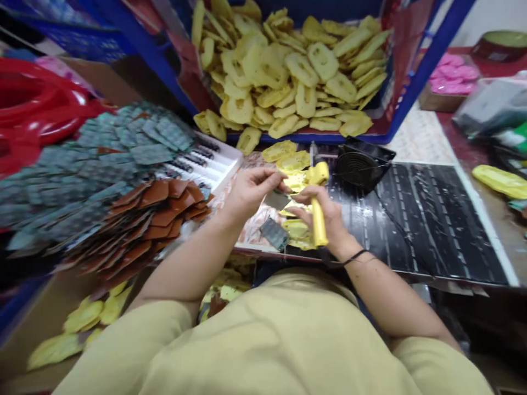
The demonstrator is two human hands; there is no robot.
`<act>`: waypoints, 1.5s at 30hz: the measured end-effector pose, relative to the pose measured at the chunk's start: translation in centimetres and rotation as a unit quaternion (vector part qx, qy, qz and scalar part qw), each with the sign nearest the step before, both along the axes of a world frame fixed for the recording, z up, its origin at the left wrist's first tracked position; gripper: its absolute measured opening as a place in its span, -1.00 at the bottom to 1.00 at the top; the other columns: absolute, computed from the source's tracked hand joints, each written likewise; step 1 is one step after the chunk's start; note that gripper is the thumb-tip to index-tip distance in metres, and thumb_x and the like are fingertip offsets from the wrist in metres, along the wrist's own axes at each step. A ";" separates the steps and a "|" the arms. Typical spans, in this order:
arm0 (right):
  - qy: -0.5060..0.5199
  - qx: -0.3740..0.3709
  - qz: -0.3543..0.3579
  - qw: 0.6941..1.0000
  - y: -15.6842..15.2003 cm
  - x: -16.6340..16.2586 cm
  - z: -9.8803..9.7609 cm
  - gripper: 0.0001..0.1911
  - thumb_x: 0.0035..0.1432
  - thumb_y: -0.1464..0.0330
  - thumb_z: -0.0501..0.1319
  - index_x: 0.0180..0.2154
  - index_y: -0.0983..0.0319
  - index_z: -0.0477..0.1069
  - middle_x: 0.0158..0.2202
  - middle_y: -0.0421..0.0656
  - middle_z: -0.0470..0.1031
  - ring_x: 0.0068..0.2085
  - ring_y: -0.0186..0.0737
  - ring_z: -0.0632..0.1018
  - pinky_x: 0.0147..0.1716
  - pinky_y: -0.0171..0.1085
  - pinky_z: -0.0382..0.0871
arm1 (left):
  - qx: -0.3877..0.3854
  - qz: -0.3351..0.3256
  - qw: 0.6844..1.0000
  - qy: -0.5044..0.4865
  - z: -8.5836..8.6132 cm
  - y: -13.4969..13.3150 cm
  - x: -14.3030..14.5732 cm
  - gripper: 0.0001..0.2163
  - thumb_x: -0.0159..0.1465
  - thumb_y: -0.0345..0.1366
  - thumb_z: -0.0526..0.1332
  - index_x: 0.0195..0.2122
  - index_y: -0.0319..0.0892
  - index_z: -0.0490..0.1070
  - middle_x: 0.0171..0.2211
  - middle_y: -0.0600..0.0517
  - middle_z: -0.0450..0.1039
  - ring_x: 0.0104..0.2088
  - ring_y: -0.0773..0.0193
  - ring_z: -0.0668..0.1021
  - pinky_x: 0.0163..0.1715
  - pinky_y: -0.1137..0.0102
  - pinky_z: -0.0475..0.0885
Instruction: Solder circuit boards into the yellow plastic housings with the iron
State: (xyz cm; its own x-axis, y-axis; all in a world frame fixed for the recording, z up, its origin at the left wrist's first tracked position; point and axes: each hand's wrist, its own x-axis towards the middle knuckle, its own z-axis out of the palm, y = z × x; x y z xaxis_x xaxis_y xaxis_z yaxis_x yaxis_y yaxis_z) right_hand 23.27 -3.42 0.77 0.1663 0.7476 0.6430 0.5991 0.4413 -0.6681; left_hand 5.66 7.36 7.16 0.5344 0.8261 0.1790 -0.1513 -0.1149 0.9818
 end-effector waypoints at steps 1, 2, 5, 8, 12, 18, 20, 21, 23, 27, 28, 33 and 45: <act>-0.018 -0.019 0.002 1.000 0.1 1.1 -0.3 -0.74 0.48 0.06 0.29 0.01 0.05 0.39 -0.13 -0.15 0.74 -0.16 -0.11 0.78 -0.18 -0.21 0.69 | 0.001 -0.022 1.000 0.017 0.6 0.9 -0.5 -0.58 0.12 0.08 0.62 -0.34 -0.21 0.69 -0.47 0.03 0.65 -0.46 0.34 0.65 -0.37 0.45 0.58; -0.047 -0.039 -0.004 0.998 0.4 2.3 -0.7 -0.74 0.49 0.08 0.27 0.05 0.04 0.39 -0.07 -0.13 0.74 -0.11 -0.10 0.78 -0.13 -0.18 0.69 | 0.007 -0.048 0.998 0.049 1.2 1.9 -0.9 -0.63 0.14 0.01 0.62 -0.34 -0.22 0.69 -0.48 0.05 0.63 -0.48 0.36 0.62 -0.39 0.46 0.54; -0.129 -0.082 0.030 0.988 2.1 5.1 -2.2 -0.76 0.44 0.15 0.29 0.06 0.07 0.46 0.04 -0.05 0.72 0.01 0.00 0.75 0.03 -0.03 0.69 | 0.048 -0.130 0.971 0.197 2.0 4.6 -1.5 -0.87 0.21 -0.30 0.56 -0.35 -0.25 0.70 -0.49 0.05 0.61 -0.50 0.39 0.57 -0.40 0.46 0.47; -0.196 -0.108 0.068 0.972 3.6 6.0 -3.6 -0.81 0.38 0.20 0.33 -0.03 0.09 0.52 -0.06 -0.06 0.73 -0.03 0.02 0.74 0.11 0.06 0.66 | 0.108 -0.171 0.927 0.316 0.5 5.4 -0.3 -0.92 0.16 -0.51 0.47 -0.39 -0.21 0.70 -0.52 0.10 0.59 -0.52 0.41 0.53 -0.42 0.48 0.37; -0.222 -0.139 0.054 0.963 3.1 6.1 -4.2 -0.73 0.32 0.14 0.41 -0.03 0.11 0.56 -0.14 -0.06 0.73 -0.14 0.02 0.73 -0.08 -0.02 0.69 | 0.195 -0.166 0.884 0.391 -2.9 4.1 1.9 -0.84 0.14 -0.56 0.44 -0.41 -0.13 0.69 -0.50 0.13 0.61 -0.45 0.35 0.57 -0.31 0.44 0.38; -0.201 -0.078 -0.003 0.977 -1.3 6.8 -0.8 -0.83 0.44 0.14 0.35 -0.09 0.05 0.64 -0.22 -0.18 0.75 -0.25 -0.11 0.74 -0.17 -0.14 0.68 | 0.263 -0.154 0.834 0.460 -4.8 3.1 2.3 -0.85 0.25 -0.40 0.37 -0.24 -0.09 0.75 -0.30 -0.01 0.73 -0.23 0.12 0.70 -0.13 0.29 0.49; -0.197 -0.015 0.003 0.980 -3.2 7.0 1.0 -0.89 0.45 0.21 0.37 -0.06 0.02 0.66 -0.31 -0.25 0.73 -0.40 -0.21 0.70 -0.32 -0.26 0.63 | 0.274 -0.144 0.823 0.476 -4.8 2.9 2.3 -0.84 0.28 -0.37 0.35 -0.20 -0.09 0.75 -0.23 -0.06 0.74 -0.16 0.06 0.70 -0.07 0.24 0.52; -0.211 0.002 0.009 0.977 -4.1 7.2 1.8 -0.81 0.45 0.22 0.37 0.05 0.00 0.66 -0.33 -0.26 0.73 -0.42 -0.23 0.70 -0.35 -0.28 0.61 | 0.285 -0.138 0.817 0.481 -4.8 2.8 2.3 -0.83 0.30 -0.37 0.33 -0.18 -0.09 0.75 -0.19 -0.08 0.74 -0.12 0.04 0.71 -0.02 0.21 0.53; -0.264 0.044 -0.014 0.963 -5.7 7.6 3.0 -0.53 0.49 0.13 0.32 0.34 0.02 0.50 -0.35 -0.22 0.72 -0.45 -0.21 0.69 -0.41 -0.28 0.57 | 0.307 -0.125 0.808 0.487 -4.9 2.4 2.3 -0.81 0.32 -0.37 0.30 -0.15 -0.10 0.74 -0.13 -0.10 0.74 -0.06 0.02 0.70 0.08 0.14 0.53; -0.288 0.086 -0.115 0.947 -7.7 8.5 2.8 -0.38 0.50 0.05 0.28 0.47 0.04 0.37 -0.22 -0.09 0.75 -0.40 -0.12 0.70 -0.44 -0.21 0.57 | 0.301 -0.118 0.811 0.488 -5.2 1.8 2.5 -0.80 0.33 -0.39 0.26 -0.18 -0.15 0.72 -0.17 -0.09 0.74 -0.07 0.02 0.70 0.18 0.05 0.51; -0.262 0.079 -0.107 0.956 -7.9 8.7 2.2 -0.43 0.47 0.14 0.33 0.43 0.01 0.42 -0.18 -0.09 0.76 -0.38 -0.12 0.71 -0.43 -0.21 0.59 | 0.295 -0.119 0.814 0.487 -5.3 1.7 2.6 -0.81 0.32 -0.40 0.26 -0.20 -0.15 0.71 -0.19 -0.10 0.74 -0.07 0.02 0.71 0.18 0.05 0.51; -0.133 -0.016 -0.057 0.989 -8.3 9.1 -1.1 -0.61 0.35 0.22 0.45 0.18 0.02 0.60 -0.12 -0.17 0.77 -0.30 -0.10 0.77 -0.36 -0.19 0.72 | 0.290 -0.120 0.813 0.491 -4.9 1.4 2.8 -0.83 0.28 -0.42 0.27 -0.27 -0.15 0.70 -0.21 -0.08 0.73 -0.07 0.00 0.71 0.19 0.03 0.50; -0.115 -0.006 0.084 0.990 -5.4 9.8 -0.1 -0.85 0.25 0.23 0.54 -0.31 0.02 0.62 -0.40 -0.22 0.71 -0.45 -0.18 0.71 -0.46 -0.30 0.65 | 0.291 -0.109 0.804 0.506 -4.9 1.5 3.1 -0.83 0.25 -0.41 0.28 -0.30 -0.14 0.71 -0.27 -0.06 0.72 -0.14 0.01 0.71 0.16 0.02 0.50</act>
